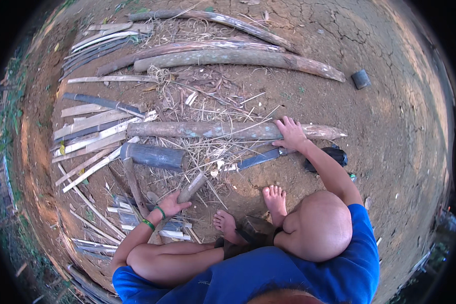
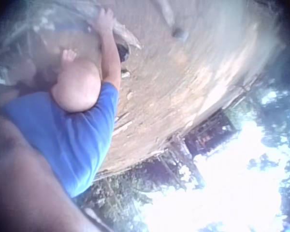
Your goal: The person sits on the ground and uses a hand saw to cut a piece of wood that is resting on a larger log. They saw through the wood, then pick up the cut piece and place it aside before repeating the process with another piece of wood.
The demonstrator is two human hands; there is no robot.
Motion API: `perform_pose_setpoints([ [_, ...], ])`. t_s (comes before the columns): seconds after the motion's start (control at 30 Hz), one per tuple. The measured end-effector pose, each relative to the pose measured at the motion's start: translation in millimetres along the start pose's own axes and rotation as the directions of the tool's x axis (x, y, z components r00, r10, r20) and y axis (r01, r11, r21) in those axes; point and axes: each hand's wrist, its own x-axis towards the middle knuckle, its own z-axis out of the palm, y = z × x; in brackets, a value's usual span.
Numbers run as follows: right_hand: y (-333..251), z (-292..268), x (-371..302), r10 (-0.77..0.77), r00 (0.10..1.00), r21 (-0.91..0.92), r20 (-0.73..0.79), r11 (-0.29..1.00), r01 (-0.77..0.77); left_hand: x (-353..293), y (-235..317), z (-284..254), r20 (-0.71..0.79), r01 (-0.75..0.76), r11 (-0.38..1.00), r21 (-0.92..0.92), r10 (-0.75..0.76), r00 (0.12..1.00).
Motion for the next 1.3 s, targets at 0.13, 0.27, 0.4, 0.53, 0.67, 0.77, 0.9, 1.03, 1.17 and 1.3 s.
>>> perform_pose_setpoints([
  [0.13,22.2,5.2,17.2,-0.150,0.988,0.069,-0.023,0.986,0.151,-5.9,-15.1,18.3,0.019,-0.039,0.999,-0.022,0.039,0.999],
  [0.27,28.0,3.6,23.2,-0.155,0.988,0.114,0.023,0.982,0.152,-29.8,-6.4,9.9,0.041,0.033,0.993,-0.112,-0.029,0.999],
  [0.4,8.9,-47.6,26.3,-0.182,0.981,0.193,0.065,0.967,0.166,-52.9,-36.7,41.3,-0.072,0.034,0.982,-0.185,-0.048,0.996],
  [0.53,16.3,-77.6,9.6,-0.173,0.981,0.151,-0.086,0.971,0.184,-70.7,-23.6,33.5,0.093,0.231,0.928,-0.292,-0.213,0.973],
  [0.67,30.9,-82.2,20.9,-0.202,0.948,0.116,-0.245,0.965,0.235,-80.3,-54.7,75.0,-0.031,0.122,0.954,-0.272,-0.136,0.990],
  [0.77,42.2,-59.7,34.0,-0.251,0.920,0.065,-0.302,0.957,0.283,-94.0,-59.7,98.7,0.002,0.112,0.944,-0.309,-0.118,0.993],
  [0.9,60.2,-25.5,49.2,-0.219,0.976,-0.036,-0.005,0.975,0.218,-124.7,-61.4,124.5,0.080,0.163,0.928,-0.335,-0.145,0.986],
  [1.03,16.1,-62.6,55.4,-0.154,0.975,-0.277,0.160,0.941,0.194,-130.2,-65.0,159.4,0.050,0.148,0.918,-0.369,-0.140,0.989],
  [1.17,-70.6,-114.3,76.3,-0.491,0.851,-0.155,0.189,0.841,0.519,-152.1,-59.9,196.5,-0.007,0.154,0.849,-0.505,-0.182,0.983],
  [1.3,-198.4,-172.2,68.0,-0.409,0.707,-0.327,0.578,0.678,0.659,-168.7,-40.8,194.0,-0.063,0.142,0.842,-0.520,-0.203,0.977],
])
